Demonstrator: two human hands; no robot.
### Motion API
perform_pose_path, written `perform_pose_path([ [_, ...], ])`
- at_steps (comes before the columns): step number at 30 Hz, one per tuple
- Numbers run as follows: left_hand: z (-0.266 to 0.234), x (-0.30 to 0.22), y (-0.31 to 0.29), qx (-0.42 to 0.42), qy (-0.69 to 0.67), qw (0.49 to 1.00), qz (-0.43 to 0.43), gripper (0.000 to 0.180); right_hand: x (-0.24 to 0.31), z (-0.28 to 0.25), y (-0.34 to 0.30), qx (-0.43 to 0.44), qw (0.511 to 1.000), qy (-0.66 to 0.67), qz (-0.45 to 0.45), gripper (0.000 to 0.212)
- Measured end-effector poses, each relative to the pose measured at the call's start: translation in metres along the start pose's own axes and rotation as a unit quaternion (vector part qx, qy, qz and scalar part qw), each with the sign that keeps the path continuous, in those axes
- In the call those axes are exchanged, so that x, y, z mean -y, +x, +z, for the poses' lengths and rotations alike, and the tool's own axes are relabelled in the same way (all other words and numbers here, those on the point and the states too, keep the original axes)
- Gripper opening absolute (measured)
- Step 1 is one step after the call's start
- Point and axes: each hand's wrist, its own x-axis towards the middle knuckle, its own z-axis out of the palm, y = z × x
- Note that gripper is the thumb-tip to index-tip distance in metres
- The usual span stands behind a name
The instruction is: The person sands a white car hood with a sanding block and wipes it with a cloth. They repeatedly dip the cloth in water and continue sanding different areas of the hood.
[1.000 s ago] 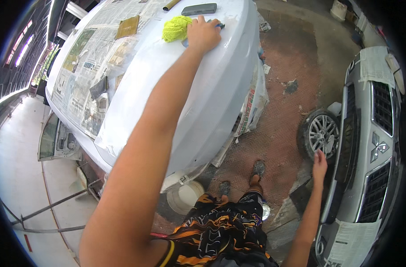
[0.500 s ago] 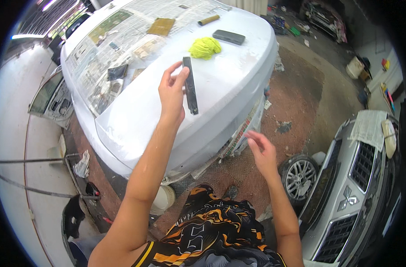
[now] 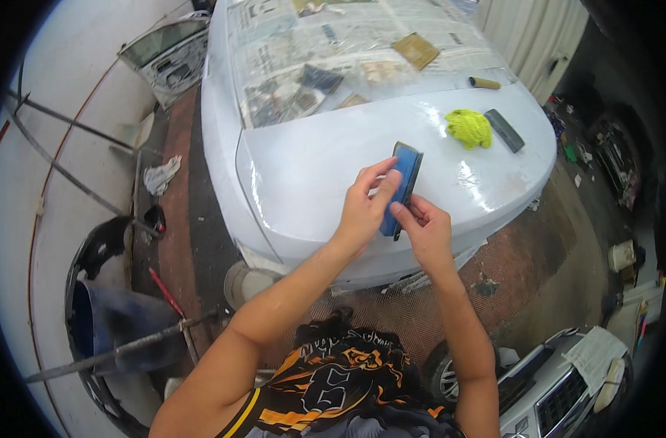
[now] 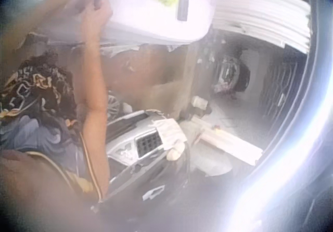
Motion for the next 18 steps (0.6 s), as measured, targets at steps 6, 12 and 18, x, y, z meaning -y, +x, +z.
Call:
perform_pose_path([
  [6, -0.045, -0.008, -0.012, -0.024, 0.298, 0.941, 0.156, 0.065, -0.020, 0.023, 0.028, 0.094, 0.995, -0.030, 0.000, 0.030],
  [12, -0.111, -0.023, -0.010, -0.214, 0.419, 0.874, 0.122, 0.033, -0.016, 0.014, 0.052, 0.029, 0.997, 0.049, 0.052, 0.029],
  [18, -0.156, -0.015, -0.006, -0.269, 0.754, 0.590, 0.108, 0.029, -0.002, -0.181, 0.044, -0.124, 0.986, 0.112, 0.000, 0.032],
])
